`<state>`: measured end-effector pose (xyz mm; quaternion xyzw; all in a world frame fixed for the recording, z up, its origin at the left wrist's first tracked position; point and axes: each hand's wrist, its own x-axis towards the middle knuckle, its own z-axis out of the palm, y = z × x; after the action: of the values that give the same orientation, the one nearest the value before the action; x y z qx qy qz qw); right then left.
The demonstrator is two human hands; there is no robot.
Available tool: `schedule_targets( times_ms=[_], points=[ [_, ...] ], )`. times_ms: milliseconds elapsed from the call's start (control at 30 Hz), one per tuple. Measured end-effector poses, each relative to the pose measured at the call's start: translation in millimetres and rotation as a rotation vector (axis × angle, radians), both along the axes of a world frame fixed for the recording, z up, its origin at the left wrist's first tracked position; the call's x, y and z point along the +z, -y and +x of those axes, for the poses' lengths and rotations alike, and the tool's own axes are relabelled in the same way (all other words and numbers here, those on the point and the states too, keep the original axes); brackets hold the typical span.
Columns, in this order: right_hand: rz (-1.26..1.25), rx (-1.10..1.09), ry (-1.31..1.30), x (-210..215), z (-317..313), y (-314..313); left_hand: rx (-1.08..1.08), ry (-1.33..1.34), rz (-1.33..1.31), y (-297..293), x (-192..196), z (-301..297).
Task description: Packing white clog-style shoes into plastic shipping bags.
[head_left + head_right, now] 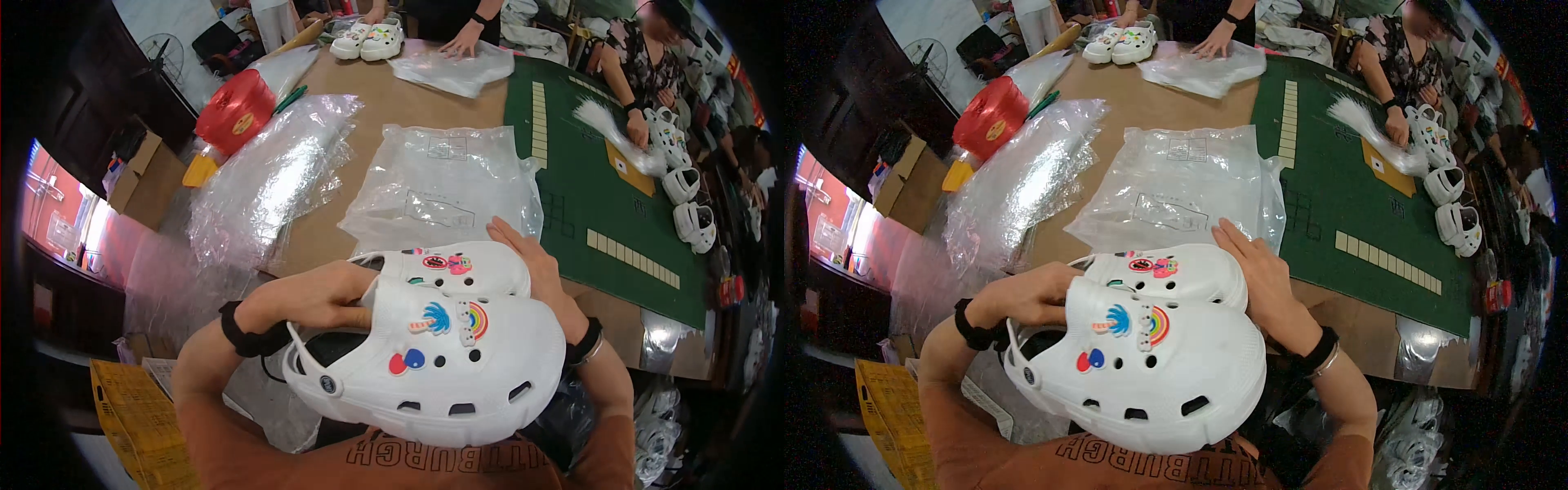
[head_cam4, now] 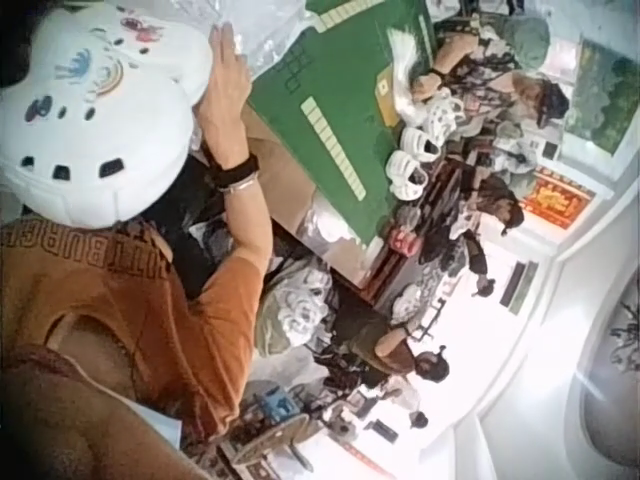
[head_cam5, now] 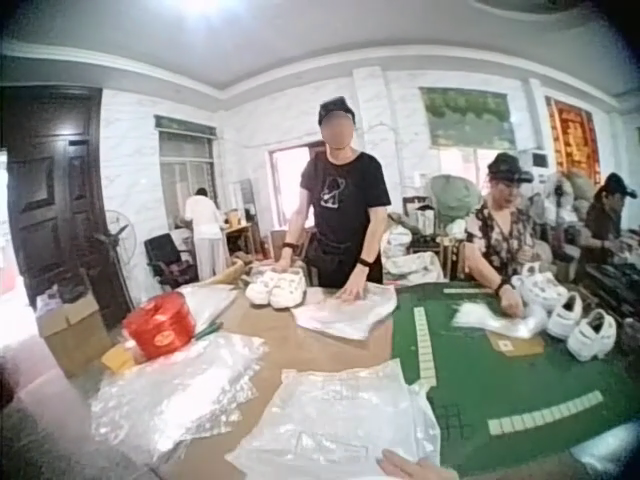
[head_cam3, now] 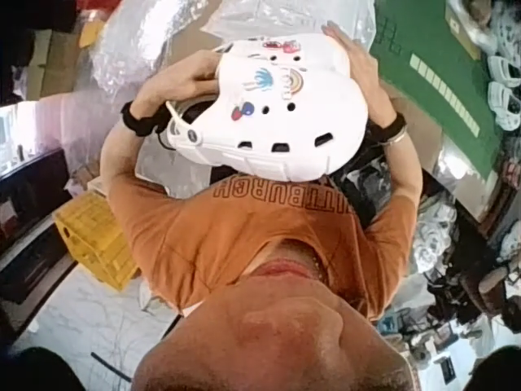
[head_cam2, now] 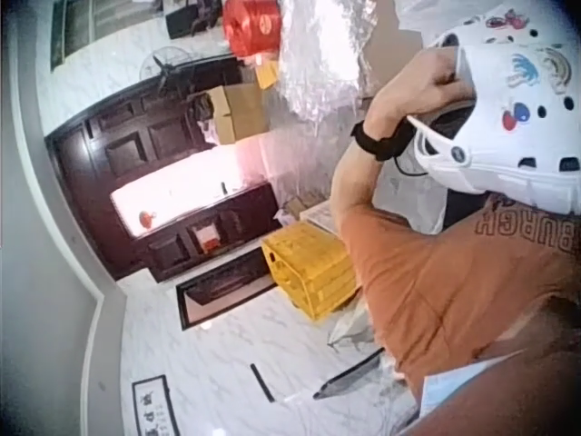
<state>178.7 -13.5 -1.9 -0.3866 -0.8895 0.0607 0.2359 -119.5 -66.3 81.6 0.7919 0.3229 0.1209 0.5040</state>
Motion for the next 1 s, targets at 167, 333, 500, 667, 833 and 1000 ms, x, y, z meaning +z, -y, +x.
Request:
schedule_targets(
  times_ms=[167,333,500,667,833,1000],
  points=[
    [-0.036,0.058,-0.129,-5,10,2,0.057,-0.062,0.224,-3,-25,-2],
    [0.000,0.115,-0.193,-15,4,6,0.307,-0.411,0.372,-9,-63,-11],
    [-0.037,0.051,-0.222,-21,-4,14,0.418,-0.408,0.463,-5,-68,-6],
    [0.028,0.009,-0.176,-20,-10,18,0.450,-0.499,0.548,-6,-73,-3],
    [0.077,-0.074,-0.053,-20,-10,20,0.507,-0.574,0.537,-11,-74,7],
    [0.004,-0.036,-0.081,-13,-10,25,0.515,-0.527,0.554,-11,-83,11]
  ],
)
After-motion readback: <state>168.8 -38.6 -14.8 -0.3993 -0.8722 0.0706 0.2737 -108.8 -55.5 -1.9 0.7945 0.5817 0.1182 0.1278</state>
